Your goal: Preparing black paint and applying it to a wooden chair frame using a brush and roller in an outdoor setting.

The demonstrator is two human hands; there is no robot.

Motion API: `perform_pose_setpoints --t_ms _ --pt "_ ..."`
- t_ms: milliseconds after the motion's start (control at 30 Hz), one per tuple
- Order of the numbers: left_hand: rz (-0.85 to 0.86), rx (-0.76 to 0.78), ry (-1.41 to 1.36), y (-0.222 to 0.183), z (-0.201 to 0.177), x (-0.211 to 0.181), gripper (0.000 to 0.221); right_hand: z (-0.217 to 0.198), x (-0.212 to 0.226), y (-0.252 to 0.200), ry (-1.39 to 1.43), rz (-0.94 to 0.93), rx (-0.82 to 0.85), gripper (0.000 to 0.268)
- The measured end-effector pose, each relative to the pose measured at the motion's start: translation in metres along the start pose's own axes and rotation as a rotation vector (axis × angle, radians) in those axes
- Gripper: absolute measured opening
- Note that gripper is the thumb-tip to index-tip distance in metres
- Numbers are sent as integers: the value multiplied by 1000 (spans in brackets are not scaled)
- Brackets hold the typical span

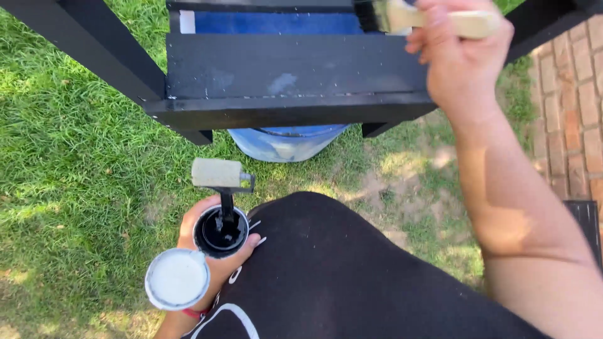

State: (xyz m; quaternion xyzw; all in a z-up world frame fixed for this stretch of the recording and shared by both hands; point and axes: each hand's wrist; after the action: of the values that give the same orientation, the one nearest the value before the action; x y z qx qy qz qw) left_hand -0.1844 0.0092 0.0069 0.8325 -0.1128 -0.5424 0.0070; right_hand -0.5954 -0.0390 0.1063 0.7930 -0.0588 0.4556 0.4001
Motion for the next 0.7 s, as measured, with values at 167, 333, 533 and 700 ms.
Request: perform_pose_setpoints --t_ms 167,333,533,700 --pt "24 36 19 1 8 -15 81 3 -22 -15 -548 -613 712 15" --pt "-14 29 7 -3 18 -17 75 1 -37 -19 -539 -642 787 9" --pt "15 -43 3 -15 27 -13 81 -10 -25 -3 -567 -625 808 14" --pt "28 -35 19 -16 30 -25 75 5 -55 -6 -570 -807 736 12"
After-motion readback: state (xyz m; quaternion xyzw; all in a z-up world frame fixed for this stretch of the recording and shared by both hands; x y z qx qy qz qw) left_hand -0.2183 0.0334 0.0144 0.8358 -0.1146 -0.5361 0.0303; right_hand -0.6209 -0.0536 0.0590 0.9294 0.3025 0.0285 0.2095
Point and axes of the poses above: each hand's wrist, its own y-axis towards the middle knuckle, its own z-axis out of the palm, x = y × z, and after that the axes turned 5 degrees about -x, right-handed
